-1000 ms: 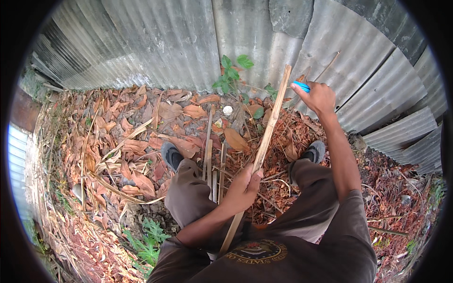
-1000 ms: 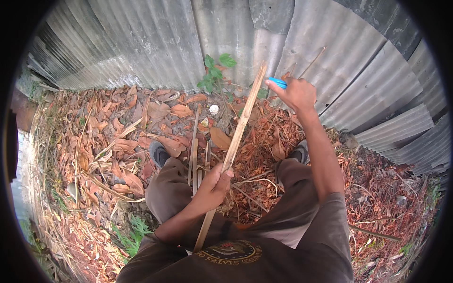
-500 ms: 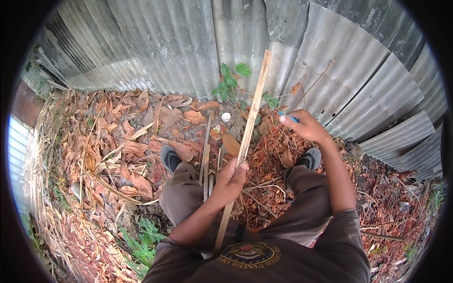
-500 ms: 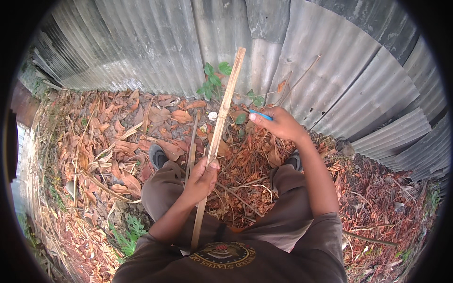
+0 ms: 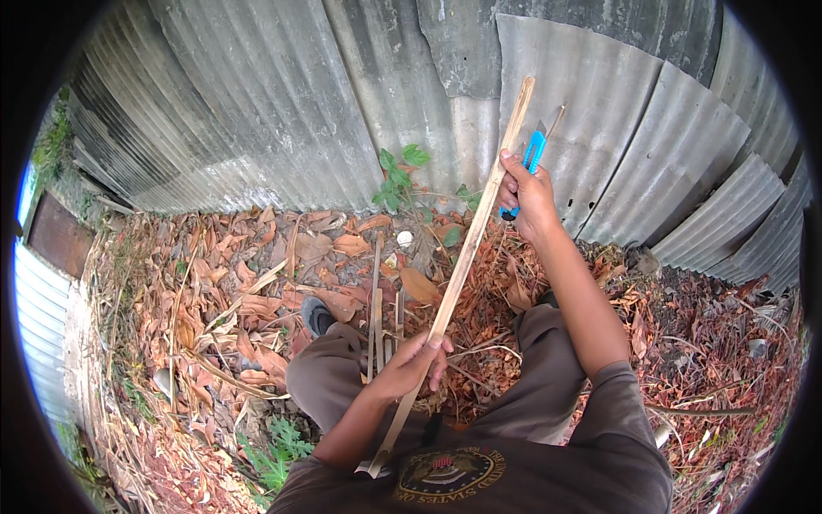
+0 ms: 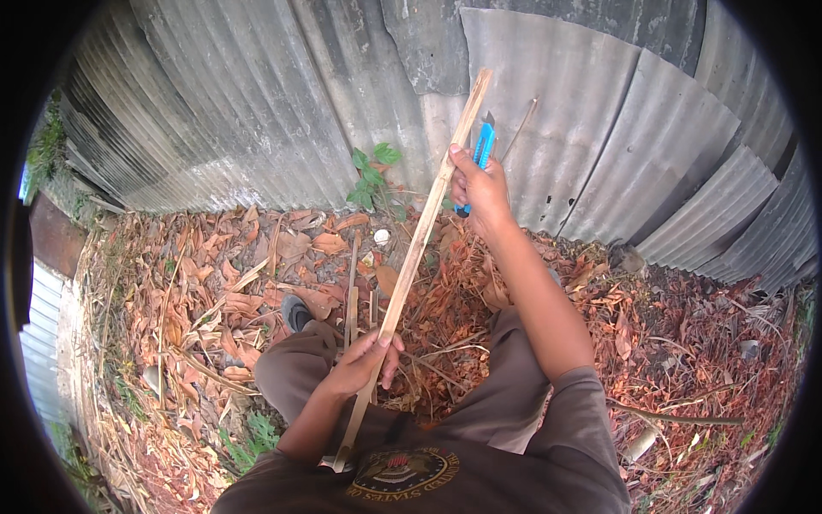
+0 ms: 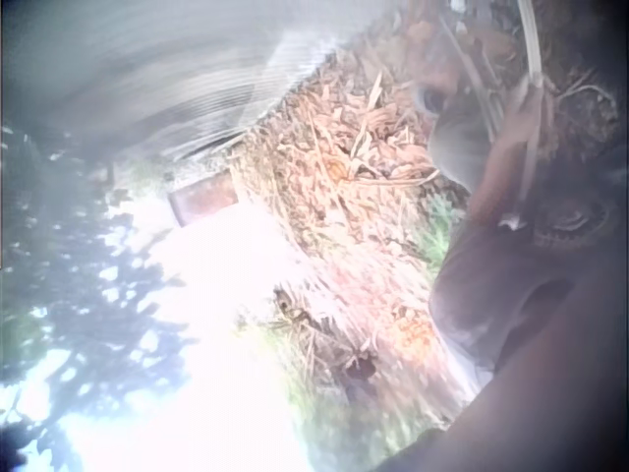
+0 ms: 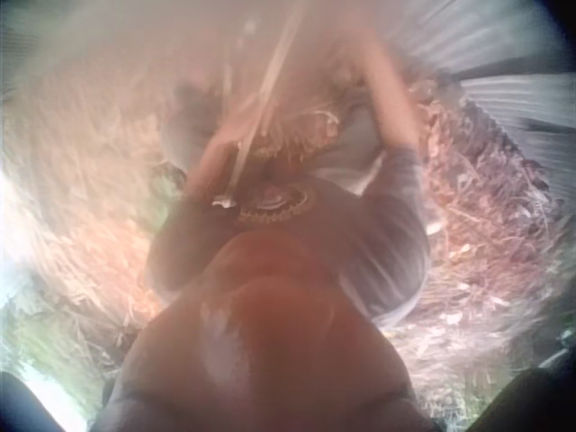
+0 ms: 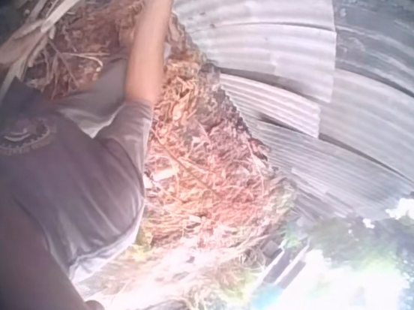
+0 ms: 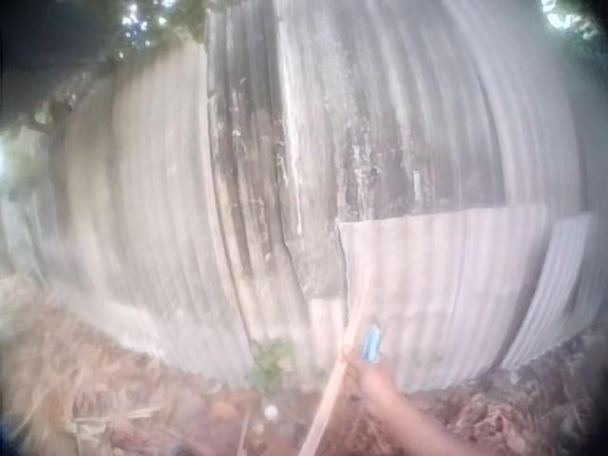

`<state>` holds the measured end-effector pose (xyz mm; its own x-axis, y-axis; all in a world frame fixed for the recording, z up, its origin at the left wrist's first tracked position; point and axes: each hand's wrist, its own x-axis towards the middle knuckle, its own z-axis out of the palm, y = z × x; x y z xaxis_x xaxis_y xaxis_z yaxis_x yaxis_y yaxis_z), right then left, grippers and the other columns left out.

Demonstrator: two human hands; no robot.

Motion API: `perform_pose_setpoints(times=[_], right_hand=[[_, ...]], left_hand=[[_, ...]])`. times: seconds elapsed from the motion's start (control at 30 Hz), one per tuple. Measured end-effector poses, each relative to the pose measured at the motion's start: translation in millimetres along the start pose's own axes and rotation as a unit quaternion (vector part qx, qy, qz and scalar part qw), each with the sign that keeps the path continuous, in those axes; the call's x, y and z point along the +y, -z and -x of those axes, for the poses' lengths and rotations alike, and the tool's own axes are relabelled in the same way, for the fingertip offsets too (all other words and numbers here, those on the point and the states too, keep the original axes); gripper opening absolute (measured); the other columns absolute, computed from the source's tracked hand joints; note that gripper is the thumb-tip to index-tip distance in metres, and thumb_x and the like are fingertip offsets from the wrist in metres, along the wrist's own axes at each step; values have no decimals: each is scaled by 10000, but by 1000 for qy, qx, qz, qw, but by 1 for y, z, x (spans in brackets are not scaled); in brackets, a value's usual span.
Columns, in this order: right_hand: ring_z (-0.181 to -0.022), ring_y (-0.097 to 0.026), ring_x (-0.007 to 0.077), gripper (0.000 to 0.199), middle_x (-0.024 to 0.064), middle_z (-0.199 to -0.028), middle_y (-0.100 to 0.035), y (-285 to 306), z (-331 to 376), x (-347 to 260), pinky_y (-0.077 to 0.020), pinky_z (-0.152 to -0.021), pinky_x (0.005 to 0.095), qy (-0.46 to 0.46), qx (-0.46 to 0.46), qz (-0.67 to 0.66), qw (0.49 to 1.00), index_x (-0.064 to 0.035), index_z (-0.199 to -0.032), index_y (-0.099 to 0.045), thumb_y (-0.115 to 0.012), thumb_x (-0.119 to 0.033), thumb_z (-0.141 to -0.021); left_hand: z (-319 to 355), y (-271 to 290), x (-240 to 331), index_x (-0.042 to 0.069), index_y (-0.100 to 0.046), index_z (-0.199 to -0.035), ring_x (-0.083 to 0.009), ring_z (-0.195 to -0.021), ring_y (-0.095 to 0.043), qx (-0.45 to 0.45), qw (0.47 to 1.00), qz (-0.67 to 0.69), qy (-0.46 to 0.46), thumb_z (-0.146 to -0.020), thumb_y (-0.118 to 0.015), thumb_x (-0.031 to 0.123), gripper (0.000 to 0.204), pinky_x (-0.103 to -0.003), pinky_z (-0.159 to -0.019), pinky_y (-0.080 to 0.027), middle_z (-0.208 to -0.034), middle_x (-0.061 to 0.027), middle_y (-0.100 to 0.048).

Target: The person sits on the ground and uses a blue utility knife to shave thin strips from a long wooden stick. They hold the stick with their left hand and repeatedly scrape the blade along its length, creating wood shavings that fall onto the leaf-covered ground.

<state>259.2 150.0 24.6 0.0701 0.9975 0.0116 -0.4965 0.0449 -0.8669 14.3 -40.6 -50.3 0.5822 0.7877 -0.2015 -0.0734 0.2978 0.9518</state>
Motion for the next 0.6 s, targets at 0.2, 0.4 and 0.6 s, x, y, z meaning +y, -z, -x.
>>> perform_pose_setpoints(times=[0.2, 0.4, 0.6], right_hand=[[-407, -348, 85, 326, -39, -538, -382, 34, -6, -12, -293, -406, 262, 29, 54, -57, 997, -134, -674, -461, -601, -256, -943], [-421, -332, 71, 269, -47, -545, -378, 49, -3, -23, -257, -410, 248, 46, 58, -4, 997, -59, -828, -573, -635, -304, -918], [-439, -321, 54, 327, -63, -549, -376, 43, 13, -39, -247, -421, 233, 49, -36, 181, 982, -46, -891, -614, -645, -371, -906]], left_hand=[[39, -17, -26, 9, -490, -1108, -137, -533, -514, 23, 998, 37, 54, -1048, -311, 323, 366, -255, -502, -445, -684, -40, -495], [28, -27, -13, -9, -483, -1206, -62, -475, -373, 14, 997, 62, 41, -1056, -299, 295, 386, -200, -448, -351, -672, 0, -417], [-24, -26, 47, 17, -469, -1330, -41, -465, -360, 105, 994, -27, -4, -1046, -313, 386, 491, -184, -437, -325, -642, 24, -418]])
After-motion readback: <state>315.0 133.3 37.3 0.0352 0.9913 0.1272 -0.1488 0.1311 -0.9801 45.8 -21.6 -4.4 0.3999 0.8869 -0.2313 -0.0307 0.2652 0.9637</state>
